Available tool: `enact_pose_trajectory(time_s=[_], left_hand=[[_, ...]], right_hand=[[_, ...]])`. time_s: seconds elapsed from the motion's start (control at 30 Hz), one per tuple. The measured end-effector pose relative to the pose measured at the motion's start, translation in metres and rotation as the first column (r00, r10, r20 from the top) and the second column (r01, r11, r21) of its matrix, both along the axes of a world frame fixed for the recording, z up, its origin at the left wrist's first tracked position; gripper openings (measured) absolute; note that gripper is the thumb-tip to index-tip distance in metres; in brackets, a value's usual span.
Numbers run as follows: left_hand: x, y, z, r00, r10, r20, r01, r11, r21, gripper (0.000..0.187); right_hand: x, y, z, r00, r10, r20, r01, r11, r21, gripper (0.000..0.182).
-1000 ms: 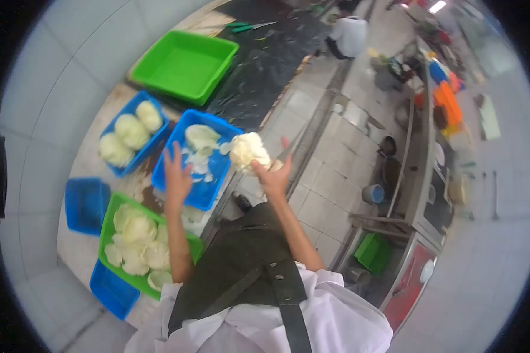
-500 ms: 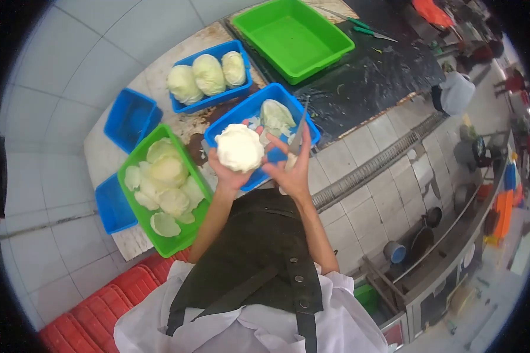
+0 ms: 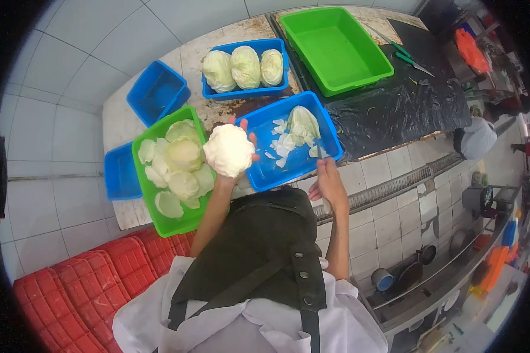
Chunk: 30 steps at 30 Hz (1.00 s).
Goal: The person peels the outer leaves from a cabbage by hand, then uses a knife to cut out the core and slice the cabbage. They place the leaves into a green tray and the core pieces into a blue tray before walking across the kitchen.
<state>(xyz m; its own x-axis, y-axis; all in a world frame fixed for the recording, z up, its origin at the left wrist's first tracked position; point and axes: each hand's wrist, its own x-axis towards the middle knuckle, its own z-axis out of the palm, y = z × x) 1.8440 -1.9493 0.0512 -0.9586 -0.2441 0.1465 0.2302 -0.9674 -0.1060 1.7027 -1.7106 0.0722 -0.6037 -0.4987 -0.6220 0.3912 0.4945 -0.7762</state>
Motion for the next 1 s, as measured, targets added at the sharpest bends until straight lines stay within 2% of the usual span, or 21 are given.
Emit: enact_pose_trajectory(time_s=[0.07,0.1,0.13,0.17,0.2,0.23,0.3,0.37,0.4,0.53,0.57,0.6,0.63,0.67,0.7,0.73,0.77,0.8,0.93,1.0], left_hand=[[-0.007,0.008,0.021,0.983,0.174,0.057,-0.164,0.975,-0.153,0.071],[-0.009,0.007,0.02,0.984,0.169,0.055,-0.159,0.976,-0.148,0.071],[-0.012,0.004,0.017,0.91,0.261,0.321,-0.145,0.928,-0.345,0.065],[-0.014,0.003,0.014,0.753,0.382,0.535,-0.066,0.854,-0.517,0.059],[-0.02,0.006,0.016,0.693,0.482,0.537,-0.032,0.764,-0.644,0.054],[-0.023,0.011,0.018,0.695,0.475,0.539,-0.029,0.768,-0.64,0.054],[-0.025,0.021,0.024,0.66,0.55,0.512,0.015,0.672,-0.74,0.048],[-0.026,0.025,0.018,0.682,0.523,0.512,0.016,0.689,-0.725,0.048],[-0.026,0.028,0.016,0.703,0.501,0.505,0.012,0.702,-0.712,0.05],[-0.027,0.036,0.018,0.727,0.45,0.518,0.035,0.73,-0.683,0.052],[-0.026,0.038,0.014,0.714,0.521,0.467,0.035,0.64,-0.768,0.052],[-0.024,0.041,0.011,0.7,0.584,0.411,0.041,0.541,-0.84,0.051],[-0.023,0.042,0.009,0.692,0.589,0.417,0.04,0.546,-0.837,0.051],[-0.023,0.042,0.008,0.694,0.588,0.416,0.033,0.551,-0.834,0.054],[-0.024,0.043,0.01,0.697,0.586,0.412,0.026,0.554,-0.832,0.057],[-0.024,0.046,0.013,0.694,0.589,0.414,0.022,0.557,-0.83,0.057],[-0.023,0.05,0.016,0.689,0.631,0.356,0.011,0.482,-0.876,0.062],[-0.022,0.054,0.019,0.684,0.666,0.298,0.004,0.405,-0.914,0.066],[-0.023,0.065,0.021,0.592,0.71,0.38,0.05,0.438,-0.898,0.071],[-0.028,0.071,0.027,0.527,0.732,0.433,-0.026,0.523,-0.852,0.069]], right_hand=[[0.0,0.001,0.007,0.998,0.057,-0.005,-0.057,0.998,0.025,0.03],[0.0,0.0,0.013,0.99,0.13,-0.053,-0.128,0.991,0.037,0.028],[0.0,0.0,0.017,0.974,0.202,-0.098,-0.197,0.979,0.055,0.026],[0.003,0.002,0.011,0.976,0.198,-0.096,-0.192,0.979,0.063,0.026],[0.006,-0.001,0.007,0.926,0.204,-0.319,-0.224,0.974,-0.027,0.024],[0.008,-0.002,0.004,0.832,0.179,-0.525,-0.273,0.956,-0.107,0.022],[0.016,-0.005,0.01,0.839,0.169,-0.518,-0.273,0.953,-0.132,0.018],[0.027,-0.014,0.021,0.847,0.114,-0.519,-0.252,0.947,-0.202,0.016],[0.031,-0.019,0.023,0.807,0.118,-0.579,-0.287,0.935,-0.209,0.016],[0.024,-0.023,0.047,0.767,0.224,-0.601,-0.325,0.943,-0.063,0.015],[0.023,-0.022,0.052,0.766,0.236,-0.598,-0.335,0.941,-0.058,0.015],[0.024,-0.021,0.055,0.749,0.14,-0.647,-0.293,0.947,-0.134,0.015],[0.025,-0.021,0.056,0.726,0.04,-0.687,-0.254,0.943,-0.214,0.016],[0.028,-0.019,0.056,0.764,-0.013,-0.646,-0.202,0.945,-0.258,0.015],[0.028,-0.02,0.052,0.764,-0.006,-0.645,-0.209,0.944,-0.256,0.015],[0.028,-0.021,0.043,0.677,0.141,-0.723,-0.319,0.941,-0.115,0.015],[0.028,-0.021,0.032,0.568,0.287,-0.772,-0.411,0.911,0.036,0.015],[0.03,-0.026,0.024,0.512,0.263,-0.818,-0.446,0.895,0.008,0.017],[0.032,-0.02,0.027,0.475,0.37,-0.798,-0.437,0.887,0.15,0.016],[0.043,-0.021,0.033,0.376,0.469,-0.799,-0.304,0.877,0.372,0.014]])
